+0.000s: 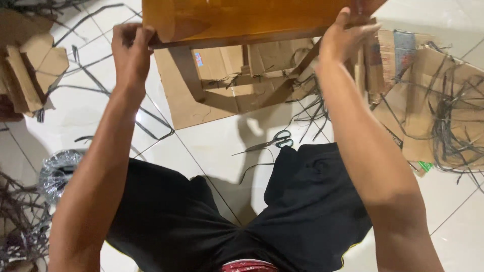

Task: Wrapping a wooden chair leg with cardboard and securing it with plastic ties for protection.

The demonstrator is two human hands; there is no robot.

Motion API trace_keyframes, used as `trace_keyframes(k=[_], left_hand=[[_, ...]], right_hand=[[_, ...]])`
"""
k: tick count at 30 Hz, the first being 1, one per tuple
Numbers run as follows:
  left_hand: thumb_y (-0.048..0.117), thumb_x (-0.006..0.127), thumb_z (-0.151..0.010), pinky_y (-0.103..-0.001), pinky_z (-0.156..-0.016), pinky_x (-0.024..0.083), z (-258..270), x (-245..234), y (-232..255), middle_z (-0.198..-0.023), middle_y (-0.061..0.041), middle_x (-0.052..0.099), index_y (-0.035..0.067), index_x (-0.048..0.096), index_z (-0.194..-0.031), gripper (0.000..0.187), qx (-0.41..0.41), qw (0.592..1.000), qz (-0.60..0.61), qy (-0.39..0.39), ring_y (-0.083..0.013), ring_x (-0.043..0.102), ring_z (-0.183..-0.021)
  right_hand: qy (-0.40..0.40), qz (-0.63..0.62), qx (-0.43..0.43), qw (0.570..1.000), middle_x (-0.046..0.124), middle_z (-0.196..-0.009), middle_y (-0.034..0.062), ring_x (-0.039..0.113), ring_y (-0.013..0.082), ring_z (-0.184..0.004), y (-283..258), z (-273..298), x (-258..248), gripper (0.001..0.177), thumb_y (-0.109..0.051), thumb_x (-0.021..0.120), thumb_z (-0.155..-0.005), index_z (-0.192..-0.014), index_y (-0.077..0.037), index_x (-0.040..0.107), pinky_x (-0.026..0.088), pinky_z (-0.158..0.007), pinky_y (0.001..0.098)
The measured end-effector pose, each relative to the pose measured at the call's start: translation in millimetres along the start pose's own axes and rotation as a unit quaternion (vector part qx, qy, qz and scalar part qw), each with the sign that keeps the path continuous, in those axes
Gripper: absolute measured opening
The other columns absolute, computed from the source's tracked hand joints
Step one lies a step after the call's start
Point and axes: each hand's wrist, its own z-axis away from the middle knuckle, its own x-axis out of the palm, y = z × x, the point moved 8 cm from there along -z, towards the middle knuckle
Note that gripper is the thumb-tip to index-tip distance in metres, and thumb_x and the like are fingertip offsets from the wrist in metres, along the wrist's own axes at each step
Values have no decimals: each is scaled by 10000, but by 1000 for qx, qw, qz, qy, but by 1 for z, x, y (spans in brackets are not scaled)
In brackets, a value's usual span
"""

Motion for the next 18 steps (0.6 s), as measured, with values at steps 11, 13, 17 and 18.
trace_keyframes(k=[11, 13, 17, 18], left_hand=[[306, 624, -984, -459, -1018, 559, -42, -17, -65, -1192, -119, 643, 37, 576, -1259, 388, -44, 989, 138, -20, -243, 632, -1127], [309, 628, -982, -461, -1022, 554, -49, -17, -76, -1204, -122, 644, 38, 575, -1265, 395, -51, 987, 155, -16, -248, 630, -1136], [314, 638, -977, -465, -1028, 543, -46, -20, -94, -1227, -130, 644, 42, 573, -1278, 411, -68, 980, 186, -7, -259, 628, -1155], [315, 640, -976, -466, -1030, 540, -44, -23, -95, -1233, -132, 645, 42, 573, -1281, 415, -71, 979, 193, -3, -262, 628, -1160]], right_hand=[[-283, -196, 116, 932, -131, -1672, 305, 122, 468, -1528, -136, 213, 42, 1110, -689, 305, -862, -1560, 5, -208, 260, -1196, 576], [-274, -154, 121, 942, -108, -1687, 290, 7, 411, -1572, -133, 210, 47, 1044, -641, 292, -923, -1564, 36, -179, 91, -1245, 538], [-293, -187, 90, 933, -225, -1642, 315, 23, 465, -1546, -148, 213, 63, 1110, -642, 332, -889, -1505, 44, -286, 281, -1196, 559], [-315, -221, 95, 918, -316, -1618, 293, 10, 495, -1525, -156, 217, 69, 1158, -633, 377, -847, -1476, 19, -343, 489, -1128, 609]])
